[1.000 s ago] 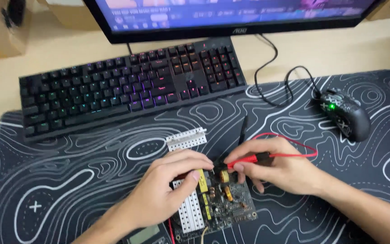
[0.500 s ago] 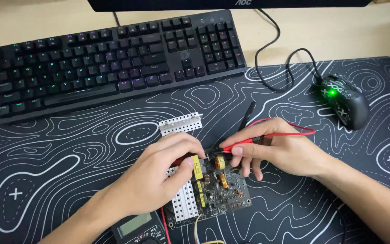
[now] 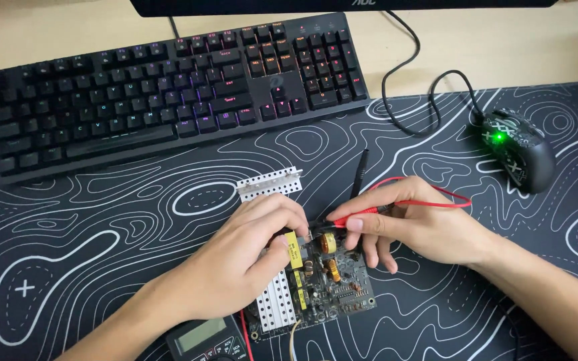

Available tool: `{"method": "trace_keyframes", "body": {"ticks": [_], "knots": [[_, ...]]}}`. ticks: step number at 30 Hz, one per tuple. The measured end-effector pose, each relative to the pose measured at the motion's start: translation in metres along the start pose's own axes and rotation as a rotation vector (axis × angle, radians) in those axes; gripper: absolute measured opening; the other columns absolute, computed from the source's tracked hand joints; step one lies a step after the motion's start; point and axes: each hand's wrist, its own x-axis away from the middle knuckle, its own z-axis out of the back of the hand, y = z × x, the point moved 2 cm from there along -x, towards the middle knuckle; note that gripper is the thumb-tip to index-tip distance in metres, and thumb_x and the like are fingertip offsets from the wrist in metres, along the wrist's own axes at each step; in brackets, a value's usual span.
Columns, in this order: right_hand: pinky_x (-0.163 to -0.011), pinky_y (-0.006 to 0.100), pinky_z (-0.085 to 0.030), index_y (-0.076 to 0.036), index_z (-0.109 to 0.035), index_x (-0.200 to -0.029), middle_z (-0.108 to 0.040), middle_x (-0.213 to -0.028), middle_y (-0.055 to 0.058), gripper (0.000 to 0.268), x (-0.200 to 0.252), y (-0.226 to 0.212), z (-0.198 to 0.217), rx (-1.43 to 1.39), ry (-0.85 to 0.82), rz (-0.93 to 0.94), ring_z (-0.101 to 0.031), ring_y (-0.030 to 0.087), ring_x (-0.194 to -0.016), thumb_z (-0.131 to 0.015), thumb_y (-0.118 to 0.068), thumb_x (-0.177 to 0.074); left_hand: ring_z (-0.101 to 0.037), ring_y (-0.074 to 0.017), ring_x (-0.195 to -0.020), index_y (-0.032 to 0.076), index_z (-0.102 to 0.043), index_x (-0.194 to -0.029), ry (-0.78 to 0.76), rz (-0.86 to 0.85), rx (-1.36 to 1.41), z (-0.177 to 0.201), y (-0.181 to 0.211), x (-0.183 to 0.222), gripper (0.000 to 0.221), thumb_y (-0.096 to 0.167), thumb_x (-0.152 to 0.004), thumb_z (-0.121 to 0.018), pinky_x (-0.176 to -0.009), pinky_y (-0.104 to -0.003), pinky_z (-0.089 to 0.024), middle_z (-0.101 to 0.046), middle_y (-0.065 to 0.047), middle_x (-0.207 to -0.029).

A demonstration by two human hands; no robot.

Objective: Testing electrical components on a circuit board using a multimeter probe at a repair bench.

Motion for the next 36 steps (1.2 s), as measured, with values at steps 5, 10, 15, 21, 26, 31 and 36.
{"method": "trace_keyframes", "body": {"ticks": [5, 10, 15, 21, 26, 31, 36], "knots": [[-0.039, 0.032, -0.071, 0.005, -0.089, -0.127, -0.095, -0.097, 0.026, 0.033, 0.000, -0.002, 0.001, 0.055, -0.038, 0.041, -0.083, 0.023, -0.062, -0.076, -0.012, -0.102, -0.061, -0.0223, -0.132, 0.011, -0.066, -0.120, -0.009, -0.006, -0.004, 0.000, -0.002, 0.000, 0.027, 0.011, -0.109, -0.042, -0.118, -0.043, -0.043, -0.068, -0.004, -0.132], [-0.039, 0.032, -0.072, 0.005, -0.089, -0.128, -0.094, -0.098, 0.024, 0.034, -0.001, -0.001, 0.002, 0.075, -0.042, 0.040, -0.084, 0.023, -0.064, -0.075, -0.013, -0.103, -0.060, -0.0231, -0.133, 0.011, -0.065, -0.119, -0.007, -0.020, -0.006, -0.001, -0.001, -0.001, 0.027, 0.009, -0.107, -0.041, -0.119, -0.042, -0.042, -0.068, -0.005, -0.132], [-0.037, 0.032, -0.072, 0.002, -0.090, -0.127, -0.094, -0.096, 0.023, 0.033, -0.001, 0.000, 0.002, 0.105, -0.032, 0.056, -0.084, 0.022, -0.063, -0.076, -0.014, -0.102, -0.058, -0.0232, -0.133, 0.011, -0.064, -0.121, -0.026, -0.016, -0.019, -0.001, -0.002, -0.001, 0.024, 0.011, -0.110, -0.043, -0.118, -0.043, -0.042, -0.065, -0.005, -0.132], [-0.039, 0.029, -0.072, 0.000, -0.088, -0.130, -0.095, -0.099, 0.021, 0.034, 0.001, 0.000, 0.004, 0.148, -0.052, 0.098, -0.083, 0.019, -0.064, -0.075, -0.015, -0.103, -0.070, -0.0185, -0.124, 0.013, -0.069, -0.132, 0.022, 0.121, -0.058, 0.004, 0.011, -0.001, 0.028, 0.017, -0.110, -0.053, -0.108, -0.038, -0.054, -0.073, -0.001, -0.131], [-0.047, 0.020, -0.074, -0.002, -0.085, -0.128, -0.096, -0.094, 0.015, 0.030, 0.008, -0.004, 0.024, 0.326, -0.015, 0.351, -0.086, 0.013, -0.062, -0.076, -0.013, -0.102, -0.071, -0.0276, -0.126, 0.005, -0.072, -0.135, 0.173, -0.059, -0.328, -0.002, 0.031, 0.006, 0.032, 0.022, -0.110, -0.061, -0.108, -0.047, -0.052, -0.077, -0.009, -0.133], [-0.046, 0.024, -0.070, 0.004, -0.088, -0.119, -0.093, -0.085, 0.018, 0.026, 0.012, -0.010, 0.023, 0.247, 0.073, 0.338, -0.085, 0.016, -0.062, -0.076, -0.011, -0.102, -0.073, -0.0298, -0.120, 0.002, -0.074, -0.136, 0.223, -0.075, -0.556, -0.025, 0.031, 0.015, 0.035, 0.025, -0.113, -0.060, -0.103, -0.052, -0.054, -0.079, -0.014, -0.131], [-0.046, 0.024, -0.066, 0.006, -0.091, -0.109, -0.091, -0.079, 0.015, 0.024, 0.011, -0.006, 0.026, 0.225, 0.067, 0.315, -0.083, 0.016, -0.059, -0.077, -0.013, -0.102, -0.073, -0.0331, -0.119, 0.001, -0.075, -0.138, 0.265, -0.224, -0.740, -0.028, 0.031, 0.022, 0.041, 0.032, -0.112, -0.067, -0.100, -0.049, -0.057, -0.077, -0.018, -0.136]]}}
